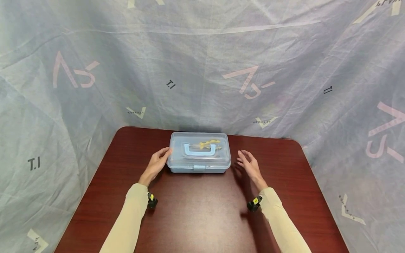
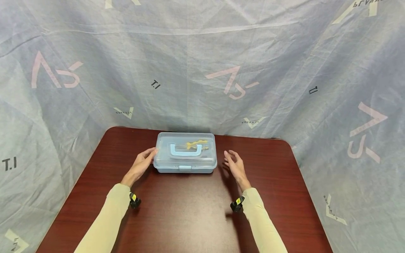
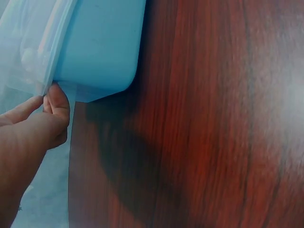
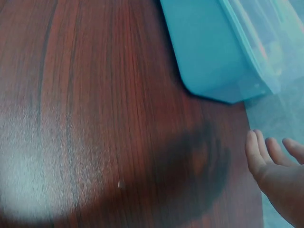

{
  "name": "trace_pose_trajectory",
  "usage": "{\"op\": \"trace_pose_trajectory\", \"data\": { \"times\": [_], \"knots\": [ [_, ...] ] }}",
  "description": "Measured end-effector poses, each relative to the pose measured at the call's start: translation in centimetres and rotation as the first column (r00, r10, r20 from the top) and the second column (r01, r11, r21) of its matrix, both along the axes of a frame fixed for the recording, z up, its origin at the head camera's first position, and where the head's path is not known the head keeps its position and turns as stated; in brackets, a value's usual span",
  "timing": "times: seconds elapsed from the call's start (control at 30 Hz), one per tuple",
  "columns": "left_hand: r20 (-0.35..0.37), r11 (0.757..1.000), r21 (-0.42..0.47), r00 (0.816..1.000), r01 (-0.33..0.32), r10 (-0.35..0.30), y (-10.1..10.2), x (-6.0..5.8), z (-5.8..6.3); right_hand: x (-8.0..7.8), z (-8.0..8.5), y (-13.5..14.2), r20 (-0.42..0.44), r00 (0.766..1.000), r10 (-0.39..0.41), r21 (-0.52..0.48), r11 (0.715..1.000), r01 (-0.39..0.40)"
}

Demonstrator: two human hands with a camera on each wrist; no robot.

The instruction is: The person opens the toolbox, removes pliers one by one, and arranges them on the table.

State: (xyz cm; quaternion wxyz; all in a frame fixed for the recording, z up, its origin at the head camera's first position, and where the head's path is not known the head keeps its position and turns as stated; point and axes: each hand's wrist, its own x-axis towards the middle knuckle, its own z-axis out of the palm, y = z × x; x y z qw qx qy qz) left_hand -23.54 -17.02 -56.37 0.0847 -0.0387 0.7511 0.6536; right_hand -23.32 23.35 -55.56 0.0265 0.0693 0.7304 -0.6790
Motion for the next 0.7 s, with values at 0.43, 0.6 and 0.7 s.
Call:
{"op": "trace_pose_trajectory", "data": {
  "times": [0.43,0.6,0.7],
  "knots": [
    [0.018,0.999,-0.008,0.999,0.043,-0.043,1.8,-0.2,0.8,-0.6,0.1,-1.1,0.035,0.999,0.012,0.045,0.999,-0.014],
    [-0.003,0.999,-0.029,1.0,0.014,-0.014,2.2,-0.7,0.5,-0.6,0.2,-1.4,0.02,0.999,0.044,0.051,0.998,-0.045],
    [-0.007,0.999,-0.046,1.0,-0.003,0.003,2.5,-1.1,0.4,-0.6,0.2,-1.5,0.023,0.998,0.066,0.057,0.996,-0.067]
  ]
}}
